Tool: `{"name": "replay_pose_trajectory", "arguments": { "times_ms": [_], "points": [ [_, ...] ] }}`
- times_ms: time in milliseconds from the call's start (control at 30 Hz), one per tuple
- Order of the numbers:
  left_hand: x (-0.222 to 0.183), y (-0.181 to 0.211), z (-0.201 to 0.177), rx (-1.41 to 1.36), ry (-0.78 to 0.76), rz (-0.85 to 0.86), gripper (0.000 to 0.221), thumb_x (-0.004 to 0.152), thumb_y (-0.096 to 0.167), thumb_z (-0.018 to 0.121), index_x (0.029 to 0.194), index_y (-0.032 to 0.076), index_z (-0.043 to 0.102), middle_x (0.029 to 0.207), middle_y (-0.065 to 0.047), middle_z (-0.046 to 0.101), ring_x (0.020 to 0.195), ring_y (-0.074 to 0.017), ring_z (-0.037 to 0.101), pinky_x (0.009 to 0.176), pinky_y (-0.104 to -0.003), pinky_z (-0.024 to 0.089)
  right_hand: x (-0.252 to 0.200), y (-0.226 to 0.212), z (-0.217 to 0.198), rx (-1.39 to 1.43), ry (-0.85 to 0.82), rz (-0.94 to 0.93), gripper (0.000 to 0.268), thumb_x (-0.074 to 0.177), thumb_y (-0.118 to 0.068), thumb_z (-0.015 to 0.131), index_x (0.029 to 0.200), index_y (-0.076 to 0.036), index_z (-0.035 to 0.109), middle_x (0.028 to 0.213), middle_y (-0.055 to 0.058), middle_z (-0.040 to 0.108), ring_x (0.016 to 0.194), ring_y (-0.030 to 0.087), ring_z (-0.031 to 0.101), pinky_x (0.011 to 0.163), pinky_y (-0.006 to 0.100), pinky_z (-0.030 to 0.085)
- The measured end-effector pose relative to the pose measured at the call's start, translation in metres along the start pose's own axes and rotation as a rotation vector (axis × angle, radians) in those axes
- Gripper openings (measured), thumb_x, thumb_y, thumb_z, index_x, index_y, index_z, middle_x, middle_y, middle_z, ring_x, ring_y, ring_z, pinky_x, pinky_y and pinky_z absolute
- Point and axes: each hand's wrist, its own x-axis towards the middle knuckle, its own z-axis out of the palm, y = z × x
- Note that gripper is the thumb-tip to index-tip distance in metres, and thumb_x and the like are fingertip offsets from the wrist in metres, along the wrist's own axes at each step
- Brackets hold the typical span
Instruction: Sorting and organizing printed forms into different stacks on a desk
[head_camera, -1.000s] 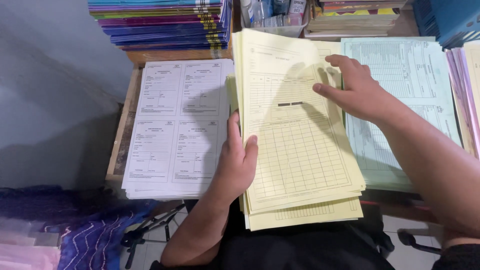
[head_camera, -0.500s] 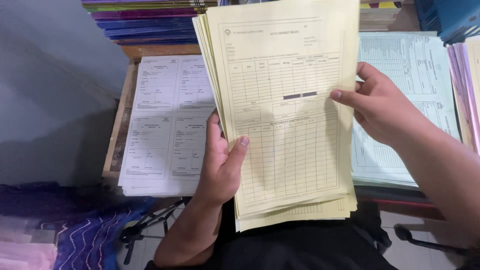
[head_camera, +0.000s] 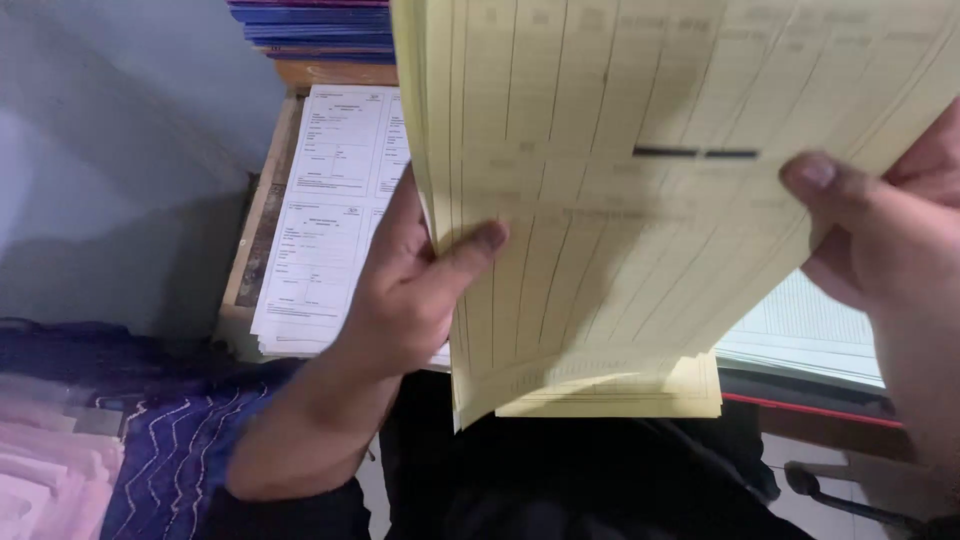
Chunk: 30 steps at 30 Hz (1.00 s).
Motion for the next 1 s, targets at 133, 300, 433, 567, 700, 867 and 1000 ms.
{"name": "replay_pose_trajectory", "arguments": {
  "times_ms": [133, 300, 433, 567, 700, 867, 1000],
  "points": [
    [0.041, 0.007, 0.000, -0.113, 0.009, -0.091, 0.061, 0.104, 0.014, 0.059, 0.156, 0.008, 0.027, 0.157, -0.018, 0.050, 0.151, -0.0331, 0.047, 0.132, -0.045, 0.038, 0.032, 0.005, -0.008, -0.112, 0.125, 0.065, 0.046, 0.108, -0.006, 0.052, 0.153, -0.010, 0.048, 0.141, 0.006, 0.060, 0.150, 0.029, 0.066, 0.135, 0.048, 0.067],
    [0.055, -0.005, 0.011, 0.231, 0.142, 0.308, 0.050, 0.125, 0.007, 0.049, 0.165, 0.015, 0.022, 0.167, -0.012, 0.048, 0.165, -0.0265, 0.048, 0.150, -0.040, 0.037, 0.052, 0.002, -0.002, -0.255, 0.516, 0.159, 0.008, 0.119, -0.026, 0.065, 0.112, -0.027, 0.069, 0.108, -0.017, 0.063, 0.115, 0.001, 0.068, 0.107, 0.023, 0.062],
    [0.049, 0.007, 0.024, 0.307, 0.120, 0.270, 0.046, 0.123, 0.021, 0.044, 0.163, 0.012, 0.023, 0.163, -0.013, 0.051, 0.158, -0.0253, 0.054, 0.141, -0.038, 0.047, 0.030, -0.043, 0.034, -0.659, 0.398, 0.161, 0.039, 0.125, -0.047, 0.048, 0.146, -0.017, 0.064, 0.137, -0.008, 0.067, 0.130, 0.007, 0.066, 0.103, 0.026, 0.053],
    [0.050, -0.007, 0.023, 0.318, 0.120, 0.298, 0.044, 0.120, 0.018, 0.044, 0.159, 0.010, 0.024, 0.155, -0.015, 0.053, 0.151, -0.0284, 0.055, 0.134, -0.040, 0.049, 0.016, -0.034, 0.027, -0.664, 0.288, -0.058, 0.022, 0.140, -0.015, 0.047, 0.147, 0.003, 0.059, 0.139, 0.010, 0.061, 0.133, 0.020, 0.061, 0.111, 0.034, 0.051],
    [0.048, -0.009, 0.028, 0.381, 0.171, 0.268, 0.055, 0.115, 0.028, 0.048, 0.157, 0.006, 0.019, 0.152, -0.018, 0.051, 0.144, -0.0311, 0.059, 0.125, -0.042, 0.056, 0.018, -0.040, 0.037, -0.626, 0.173, -0.200, 0.036, 0.136, -0.014, 0.040, 0.157, 0.016, 0.037, 0.156, 0.032, 0.047, 0.149, 0.043, 0.049, 0.125, 0.050, 0.044],
    [0.056, -0.029, 0.024, 0.265, 0.237, 0.301, 0.073, 0.113, 0.019, 0.062, 0.164, 0.008, 0.010, 0.168, -0.015, 0.034, 0.164, -0.0286, 0.039, 0.143, -0.044, 0.041, 0.022, -0.040, 0.042, -0.553, 0.239, -0.119, 0.023, 0.130, 0.000, 0.049, 0.145, 0.007, 0.033, 0.148, 0.028, 0.050, 0.141, 0.039, 0.053, 0.119, 0.049, 0.046],
    [0.063, -0.029, 0.023, 0.238, 0.238, 0.408, 0.050, 0.117, 0.012, 0.055, 0.156, 0.012, 0.024, 0.152, -0.012, 0.048, 0.149, -0.0261, 0.055, 0.132, -0.041, 0.053, 0.025, 0.004, 0.020, -0.442, 0.277, -0.315, 0.029, 0.127, 0.016, 0.052, 0.138, 0.002, 0.029, 0.135, 0.029, 0.044, 0.126, 0.039, 0.051, 0.115, 0.051, 0.050]
  ]
}}
